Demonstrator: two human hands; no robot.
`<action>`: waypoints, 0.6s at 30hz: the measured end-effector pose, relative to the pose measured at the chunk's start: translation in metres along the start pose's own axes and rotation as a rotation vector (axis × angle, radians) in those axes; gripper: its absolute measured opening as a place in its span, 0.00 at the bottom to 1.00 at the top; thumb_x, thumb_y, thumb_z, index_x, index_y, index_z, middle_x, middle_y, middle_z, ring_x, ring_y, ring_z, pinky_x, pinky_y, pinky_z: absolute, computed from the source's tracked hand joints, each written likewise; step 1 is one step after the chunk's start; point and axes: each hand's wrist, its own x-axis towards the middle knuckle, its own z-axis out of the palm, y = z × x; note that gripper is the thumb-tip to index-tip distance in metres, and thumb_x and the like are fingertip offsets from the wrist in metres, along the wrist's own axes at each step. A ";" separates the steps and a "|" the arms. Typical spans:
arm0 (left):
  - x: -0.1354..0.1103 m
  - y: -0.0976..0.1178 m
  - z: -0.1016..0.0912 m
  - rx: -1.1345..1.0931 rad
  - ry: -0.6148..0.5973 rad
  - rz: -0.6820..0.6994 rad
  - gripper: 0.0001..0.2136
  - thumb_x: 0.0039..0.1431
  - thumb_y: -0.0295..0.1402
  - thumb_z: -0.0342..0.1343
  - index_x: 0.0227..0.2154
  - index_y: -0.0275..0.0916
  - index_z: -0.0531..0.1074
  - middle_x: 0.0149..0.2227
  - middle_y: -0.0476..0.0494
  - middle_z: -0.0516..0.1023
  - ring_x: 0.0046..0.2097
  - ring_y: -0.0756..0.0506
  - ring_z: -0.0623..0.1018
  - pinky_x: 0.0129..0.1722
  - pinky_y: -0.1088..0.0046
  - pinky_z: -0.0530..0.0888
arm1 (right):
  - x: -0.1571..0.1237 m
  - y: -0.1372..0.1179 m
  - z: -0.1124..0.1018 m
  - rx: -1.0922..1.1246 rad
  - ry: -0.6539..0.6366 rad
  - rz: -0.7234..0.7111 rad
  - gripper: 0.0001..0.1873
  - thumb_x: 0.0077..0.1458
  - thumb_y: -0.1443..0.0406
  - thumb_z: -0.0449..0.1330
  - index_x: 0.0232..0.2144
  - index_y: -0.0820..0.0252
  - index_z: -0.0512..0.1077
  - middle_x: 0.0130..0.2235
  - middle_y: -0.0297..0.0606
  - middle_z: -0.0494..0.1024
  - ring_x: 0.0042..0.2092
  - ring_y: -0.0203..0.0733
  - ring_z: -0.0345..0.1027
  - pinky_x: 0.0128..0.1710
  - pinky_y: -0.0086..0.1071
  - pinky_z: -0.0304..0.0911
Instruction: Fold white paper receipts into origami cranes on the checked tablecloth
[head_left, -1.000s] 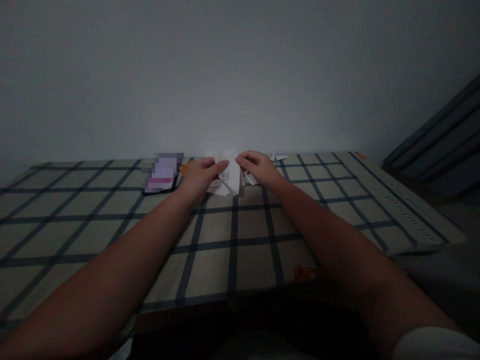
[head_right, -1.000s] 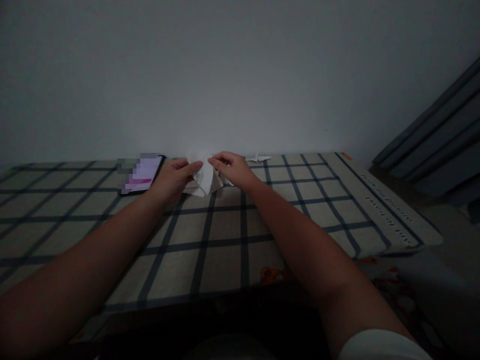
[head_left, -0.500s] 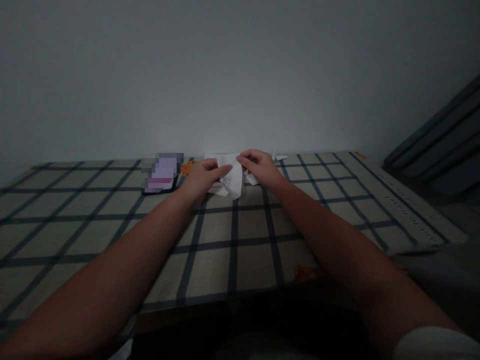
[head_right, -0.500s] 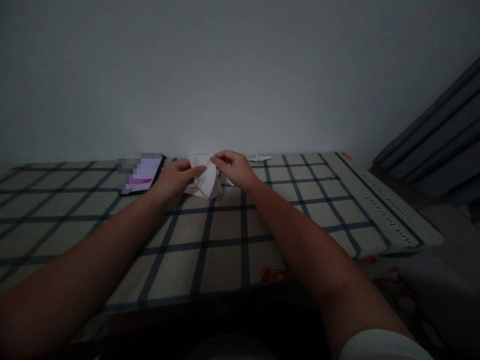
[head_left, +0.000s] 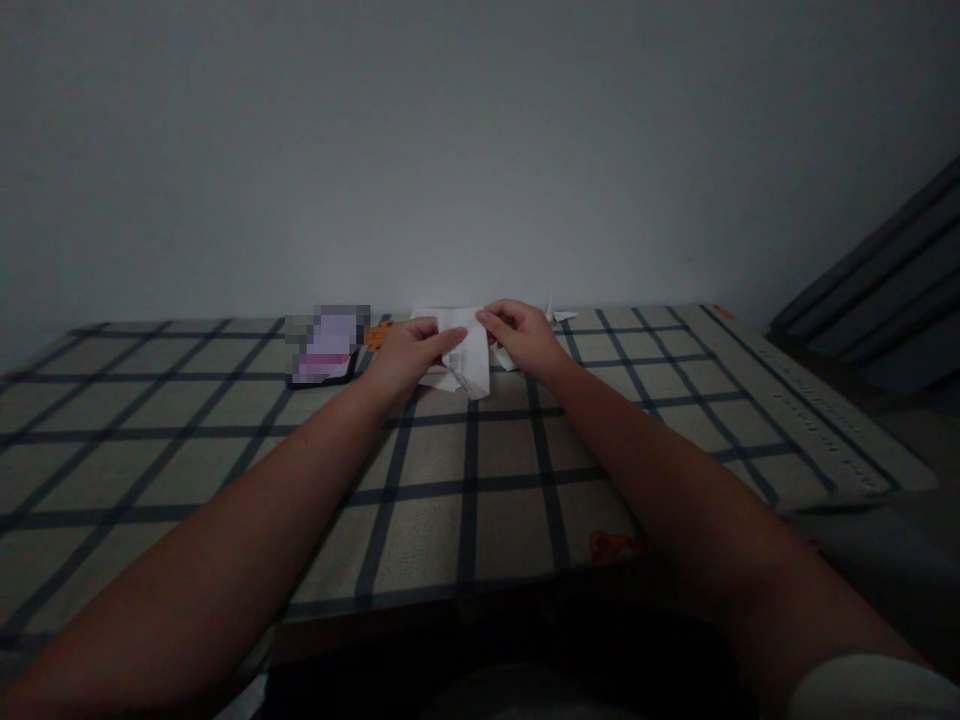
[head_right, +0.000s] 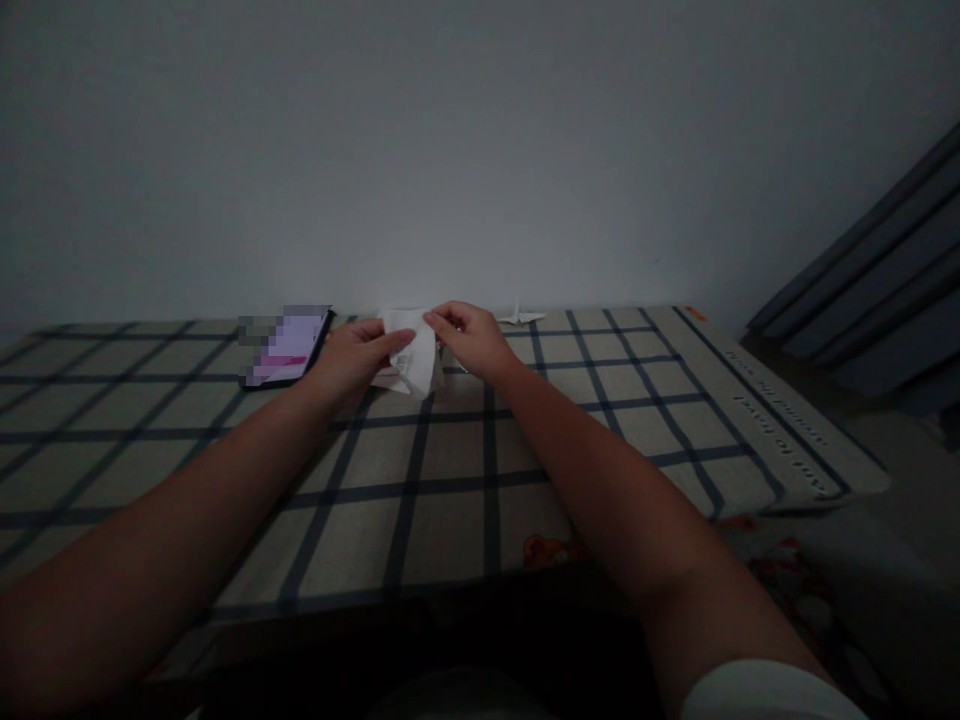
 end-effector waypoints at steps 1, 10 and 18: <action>0.000 0.000 0.000 0.011 0.000 0.005 0.19 0.44 0.44 0.68 0.35 0.35 0.79 0.33 0.41 0.81 0.30 0.45 0.78 0.31 0.69 0.73 | 0.000 0.000 0.000 -0.007 0.000 -0.007 0.20 0.57 0.49 0.58 0.33 0.60 0.72 0.30 0.33 0.72 0.31 0.35 0.64 0.33 0.29 0.60; 0.000 0.002 0.001 0.012 0.010 0.053 0.18 0.44 0.44 0.69 0.33 0.35 0.79 0.32 0.43 0.81 0.29 0.48 0.76 0.30 0.72 0.71 | 0.001 -0.002 0.000 0.044 -0.013 0.005 0.16 0.56 0.52 0.59 0.33 0.60 0.72 0.30 0.33 0.73 0.31 0.34 0.64 0.33 0.30 0.61; -0.001 0.004 0.002 0.007 0.032 0.045 0.18 0.43 0.44 0.69 0.33 0.35 0.79 0.32 0.43 0.81 0.29 0.47 0.76 0.29 0.72 0.71 | 0.002 0.005 0.000 0.040 -0.023 0.011 0.15 0.55 0.53 0.61 0.33 0.61 0.74 0.32 0.35 0.75 0.33 0.35 0.66 0.34 0.30 0.62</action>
